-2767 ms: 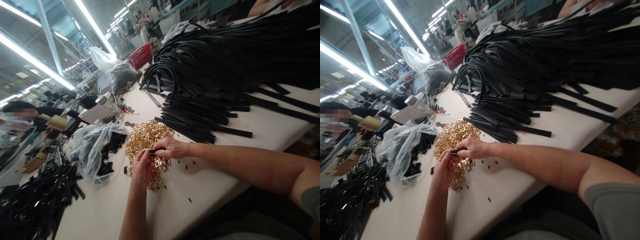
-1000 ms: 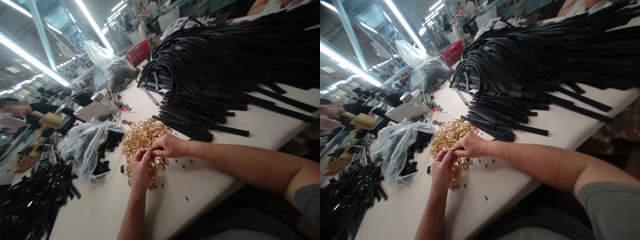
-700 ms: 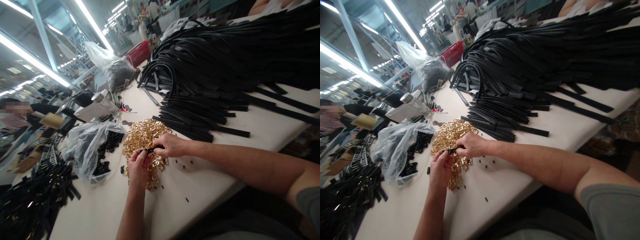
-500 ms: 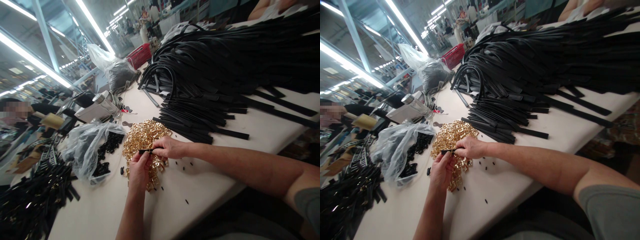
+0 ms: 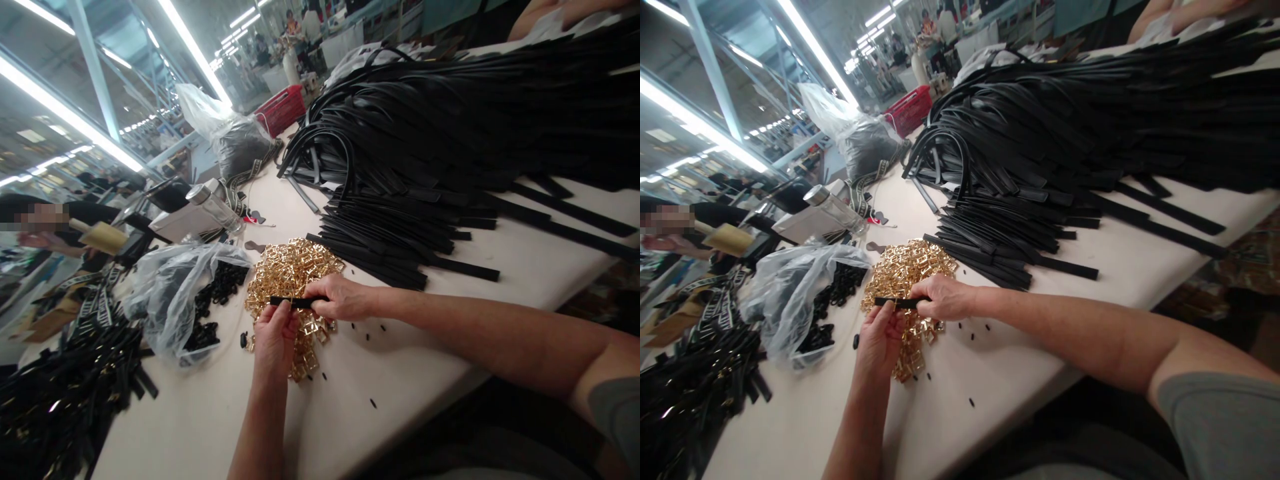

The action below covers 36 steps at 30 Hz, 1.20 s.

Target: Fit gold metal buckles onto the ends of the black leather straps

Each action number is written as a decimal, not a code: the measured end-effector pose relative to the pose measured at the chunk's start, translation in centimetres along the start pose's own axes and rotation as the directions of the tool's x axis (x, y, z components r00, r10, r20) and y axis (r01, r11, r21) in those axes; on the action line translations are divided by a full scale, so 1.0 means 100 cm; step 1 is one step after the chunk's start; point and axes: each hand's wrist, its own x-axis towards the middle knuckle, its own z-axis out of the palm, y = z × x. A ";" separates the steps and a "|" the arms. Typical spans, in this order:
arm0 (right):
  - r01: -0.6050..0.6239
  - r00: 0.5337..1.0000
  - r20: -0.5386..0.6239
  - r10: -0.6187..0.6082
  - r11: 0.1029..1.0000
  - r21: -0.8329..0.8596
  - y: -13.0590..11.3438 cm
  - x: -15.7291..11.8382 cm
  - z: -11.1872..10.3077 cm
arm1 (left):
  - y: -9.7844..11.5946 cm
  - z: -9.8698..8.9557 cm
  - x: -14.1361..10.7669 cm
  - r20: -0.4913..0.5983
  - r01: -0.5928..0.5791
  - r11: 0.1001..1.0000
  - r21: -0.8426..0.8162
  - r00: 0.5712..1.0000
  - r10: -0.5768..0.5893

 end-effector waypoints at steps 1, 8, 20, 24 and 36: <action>0.021 1.000 -0.018 -0.021 1.000 -0.004 0.001 0.000 0.003 | -0.001 0.001 -0.001 0.010 0.010 1.000 0.006 1.000 -0.010; 0.115 0.988 -0.095 -0.120 0.992 -0.052 0.005 0.002 0.008 | -0.007 0.007 -0.006 0.048 -0.007 0.998 0.060 0.999 0.004; 0.156 0.982 -0.115 -0.152 0.987 0.025 -0.003 -0.002 0.004 | -0.001 -0.008 -0.006 0.166 -0.145 0.942 0.304 0.981 0.098; 0.171 0.983 -0.090 -0.162 0.981 0.095 -0.005 -0.003 0.001 | 0.006 -0.011 -0.008 0.182 -0.051 0.976 0.213 0.983 0.012; 0.155 0.985 0.044 -0.168 0.966 0.207 -0.003 -0.005 0.000 | 0.005 -0.002 -0.015 0.274 0.074 0.989 0.125 0.956 -0.106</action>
